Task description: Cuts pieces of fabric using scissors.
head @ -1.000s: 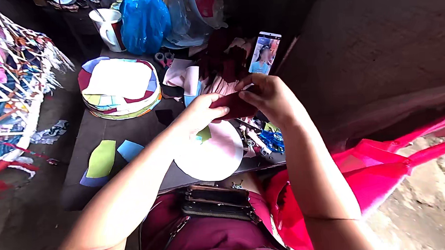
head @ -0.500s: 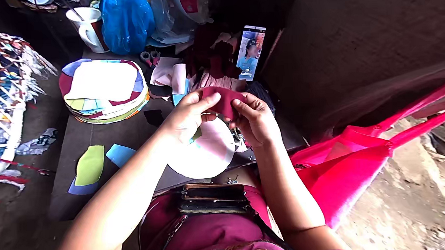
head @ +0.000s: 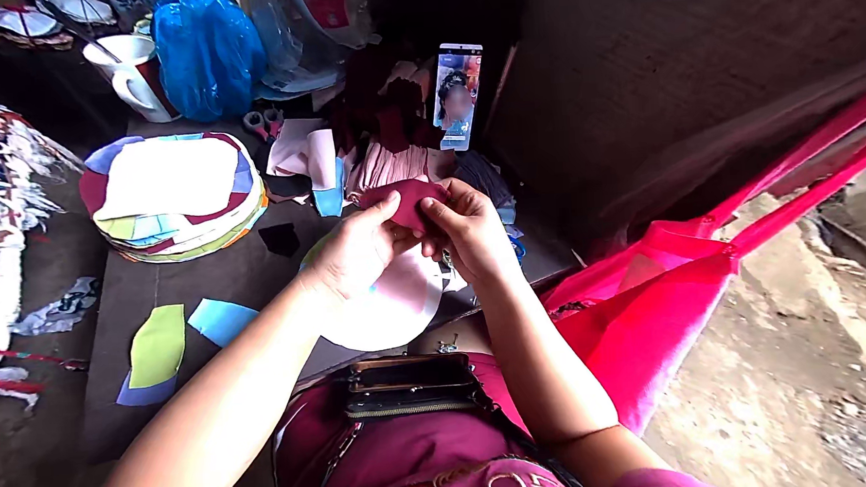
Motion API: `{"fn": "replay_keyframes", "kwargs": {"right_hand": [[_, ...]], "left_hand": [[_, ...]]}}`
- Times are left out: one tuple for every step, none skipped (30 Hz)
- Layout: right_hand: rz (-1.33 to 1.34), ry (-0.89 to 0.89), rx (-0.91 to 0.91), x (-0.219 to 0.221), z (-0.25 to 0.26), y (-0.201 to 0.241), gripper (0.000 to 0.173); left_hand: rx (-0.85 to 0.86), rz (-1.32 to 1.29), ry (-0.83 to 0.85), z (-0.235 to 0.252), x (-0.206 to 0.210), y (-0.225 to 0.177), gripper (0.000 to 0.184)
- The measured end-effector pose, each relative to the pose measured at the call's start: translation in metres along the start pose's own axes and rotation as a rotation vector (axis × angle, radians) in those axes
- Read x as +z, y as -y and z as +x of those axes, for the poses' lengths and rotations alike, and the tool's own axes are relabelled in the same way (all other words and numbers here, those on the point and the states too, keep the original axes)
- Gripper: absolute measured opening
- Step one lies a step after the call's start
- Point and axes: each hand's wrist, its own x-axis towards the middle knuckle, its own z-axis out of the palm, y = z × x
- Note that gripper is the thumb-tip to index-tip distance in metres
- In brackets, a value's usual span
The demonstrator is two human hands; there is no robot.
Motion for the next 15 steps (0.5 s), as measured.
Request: {"fn": "replay_keyframes", "kwargs": {"right_hand": [[-0.052,0.003,0.003,-0.006,-0.003,-0.002,0.008],[-0.139,-0.006,-0.013,-0.013,-0.007,-0.004,0.009],[-0.273,-0.029,-0.043,-0.022,-0.012,-0.005,0.012],[-0.426,-0.072,-0.083,-0.032,-0.016,-0.006,0.015],[-0.598,-0.131,-0.129,-0.043,-0.019,-0.006,0.017],[-0.790,-0.191,-0.181,-0.055,-0.021,-0.007,0.019],[-0.984,-0.236,-0.216,-0.066,-0.023,-0.006,0.019],[-1.133,-0.240,-0.196,-0.076,-0.027,-0.003,0.019],[-1.240,-0.200,-0.144,-0.084,-0.031,0.001,0.020],[-1.309,-0.135,-0.073,-0.091,-0.034,0.005,0.022],[-1.349,-0.067,-0.017,-0.097,-0.036,0.009,0.024],[-1.372,-0.010,0.005,-0.100,-0.037,0.011,0.025],[-1.390,0.038,0.009,-0.102,-0.037,0.012,0.025],[-1.411,0.083,0.016,-0.103,-0.037,0.014,0.026],[-1.442,0.128,0.029,-0.101,-0.036,0.017,0.028]], "left_hand": [[-0.014,-0.027,-0.067,0.001,0.002,0.000,0.037],[-0.023,-0.048,-0.117,0.002,0.005,0.000,0.035],[-0.029,-0.062,-0.161,0.002,0.008,0.000,0.033],[-0.031,-0.075,-0.193,0.002,0.011,-0.001,0.031],[-0.034,-0.085,-0.217,0.002,0.012,-0.002,0.030],[-0.034,-0.092,-0.228,0.001,0.013,-0.005,0.030],[-0.037,-0.087,-0.232,0.001,0.013,-0.007,0.029],[-0.044,-0.075,-0.226,0.000,0.012,-0.008,0.029],[-0.050,-0.062,-0.219,0.000,0.012,-0.009,0.029],[-0.046,-0.061,-0.213,0.000,0.011,-0.008,0.029],[-0.038,-0.054,-0.215,0.000,0.011,-0.007,0.029],[-0.037,-0.048,-0.214,0.001,0.011,-0.005,0.030],[-0.037,-0.042,-0.218,0.001,0.011,-0.004,0.029],[-0.033,-0.035,-0.217,0.002,0.011,-0.004,0.029],[-0.025,-0.025,-0.218,0.003,0.011,-0.004,0.030]]}}
